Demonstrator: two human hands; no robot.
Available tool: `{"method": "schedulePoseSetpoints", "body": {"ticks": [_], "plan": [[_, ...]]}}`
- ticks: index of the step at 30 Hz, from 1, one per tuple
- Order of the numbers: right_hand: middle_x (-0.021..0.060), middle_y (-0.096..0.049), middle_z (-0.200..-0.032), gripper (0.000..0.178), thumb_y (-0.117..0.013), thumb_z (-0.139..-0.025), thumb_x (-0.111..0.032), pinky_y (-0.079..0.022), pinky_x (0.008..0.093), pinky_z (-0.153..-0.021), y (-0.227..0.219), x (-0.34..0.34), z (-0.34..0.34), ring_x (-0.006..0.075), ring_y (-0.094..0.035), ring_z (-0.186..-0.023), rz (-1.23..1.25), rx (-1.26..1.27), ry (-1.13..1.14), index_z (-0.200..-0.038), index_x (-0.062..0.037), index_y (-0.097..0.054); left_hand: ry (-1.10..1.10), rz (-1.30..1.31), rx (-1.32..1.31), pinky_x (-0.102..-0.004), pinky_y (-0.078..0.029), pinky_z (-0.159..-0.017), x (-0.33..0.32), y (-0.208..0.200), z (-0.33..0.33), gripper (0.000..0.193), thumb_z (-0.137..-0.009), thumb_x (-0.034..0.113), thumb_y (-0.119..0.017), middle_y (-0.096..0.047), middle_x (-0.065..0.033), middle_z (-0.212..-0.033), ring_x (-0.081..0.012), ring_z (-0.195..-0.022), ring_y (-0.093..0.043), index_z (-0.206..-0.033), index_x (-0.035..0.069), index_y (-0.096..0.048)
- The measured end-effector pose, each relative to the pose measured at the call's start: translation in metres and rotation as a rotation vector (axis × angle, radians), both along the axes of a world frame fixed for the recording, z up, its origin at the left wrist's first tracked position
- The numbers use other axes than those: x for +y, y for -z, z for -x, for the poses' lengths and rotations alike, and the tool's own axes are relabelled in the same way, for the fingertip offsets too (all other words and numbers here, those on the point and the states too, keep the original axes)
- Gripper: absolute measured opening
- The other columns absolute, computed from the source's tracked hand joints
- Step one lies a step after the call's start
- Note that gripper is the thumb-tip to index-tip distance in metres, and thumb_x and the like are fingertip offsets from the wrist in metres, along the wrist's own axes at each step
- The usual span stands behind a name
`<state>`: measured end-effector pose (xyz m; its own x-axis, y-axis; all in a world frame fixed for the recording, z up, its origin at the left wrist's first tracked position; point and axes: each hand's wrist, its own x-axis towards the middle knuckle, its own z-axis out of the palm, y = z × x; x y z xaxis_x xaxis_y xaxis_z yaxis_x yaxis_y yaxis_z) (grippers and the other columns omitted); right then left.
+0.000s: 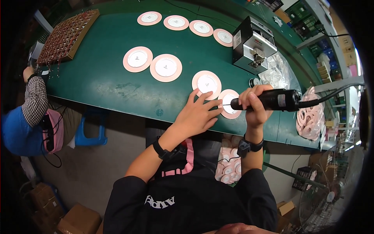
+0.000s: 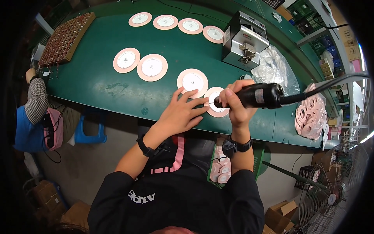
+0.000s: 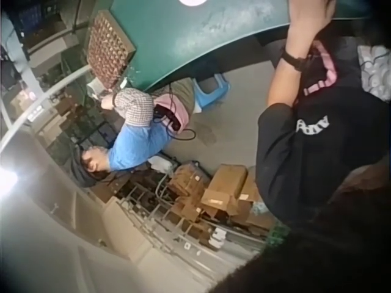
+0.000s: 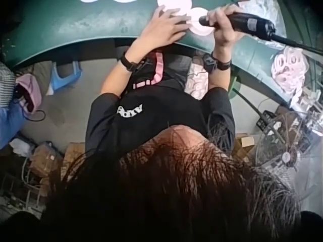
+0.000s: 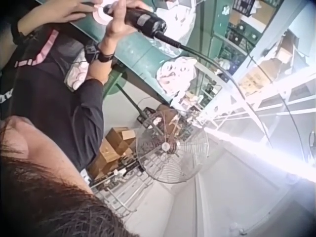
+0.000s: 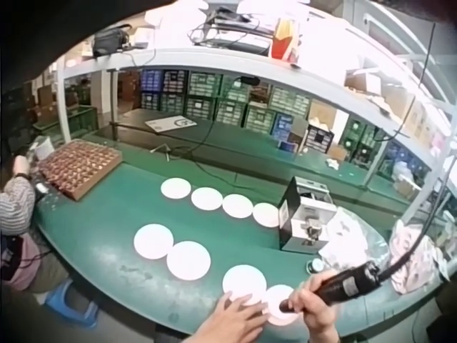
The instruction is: The person picks up a white disc and places it onto a pink ring, then uses a power screwdriver to drive a screw into the center of the assembly.
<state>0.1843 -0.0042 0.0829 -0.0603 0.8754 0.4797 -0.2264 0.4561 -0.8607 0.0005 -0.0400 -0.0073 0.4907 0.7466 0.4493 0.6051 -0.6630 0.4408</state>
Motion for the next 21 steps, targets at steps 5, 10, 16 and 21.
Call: {"method": "schedulePoseSetpoints", "body": {"ticks": [5,10,16,21], "plan": [[0.0065,-0.050,-0.066,0.023,-0.060,-0.090,0.000,-0.048,0.0343,-0.056,-0.014,0.011,-0.007,0.0165,-0.049,-0.050,-0.058,-0.082,0.087,-0.111,0.0025,-0.050,0.024,0.011,-0.034,-0.0565,-0.027,-0.118,0.003,0.003,0.001,0.038,-0.084,0.027,-0.074,-0.059,0.0045,-0.140,-0.0286,-0.138,-0.047,-0.122,0.021,-0.071],[0.0063,-0.054,-0.065,0.031,-0.067,-0.089,0.001,-0.049,0.0345,-0.057,-0.079,0.088,-0.024,0.0178,-0.054,-0.053,-0.333,-0.132,0.392,-0.117,0.0045,-0.055,0.013,-0.010,-0.022,-0.0563,-0.027,-0.118,0.000,0.002,0.003,0.037,-0.084,0.026,-0.073,-0.059,0.0047,-0.141,-0.0286,-0.138,-0.046,-0.121,0.021,-0.071],[0.0068,-0.054,-0.065,0.021,-0.071,-0.088,-0.001,-0.048,0.0347,-0.056,-0.072,0.170,-0.067,0.0186,-0.054,-0.053,-0.193,-0.028,0.420,-0.105,0.0010,-0.058,0.014,-0.026,-0.025,-0.0558,-0.028,-0.118,0.000,0.003,-0.001,0.034,-0.085,0.025,-0.071,-0.060,0.0041,-0.138,-0.0279,-0.137,-0.048,-0.119,0.021,-0.072],[0.0071,-0.054,-0.066,0.018,-0.070,-0.088,-0.002,-0.047,0.0347,-0.055,-0.073,0.148,-0.064,0.0184,-0.053,-0.052,-0.071,-0.075,0.300,-0.101,-0.0008,-0.057,0.012,-0.031,-0.033,-0.0560,-0.028,-0.118,0.000,0.004,0.002,0.032,-0.085,0.024,-0.070,-0.061,0.0035,-0.137,-0.0275,-0.136,-0.048,-0.117,0.020,-0.072]]}}
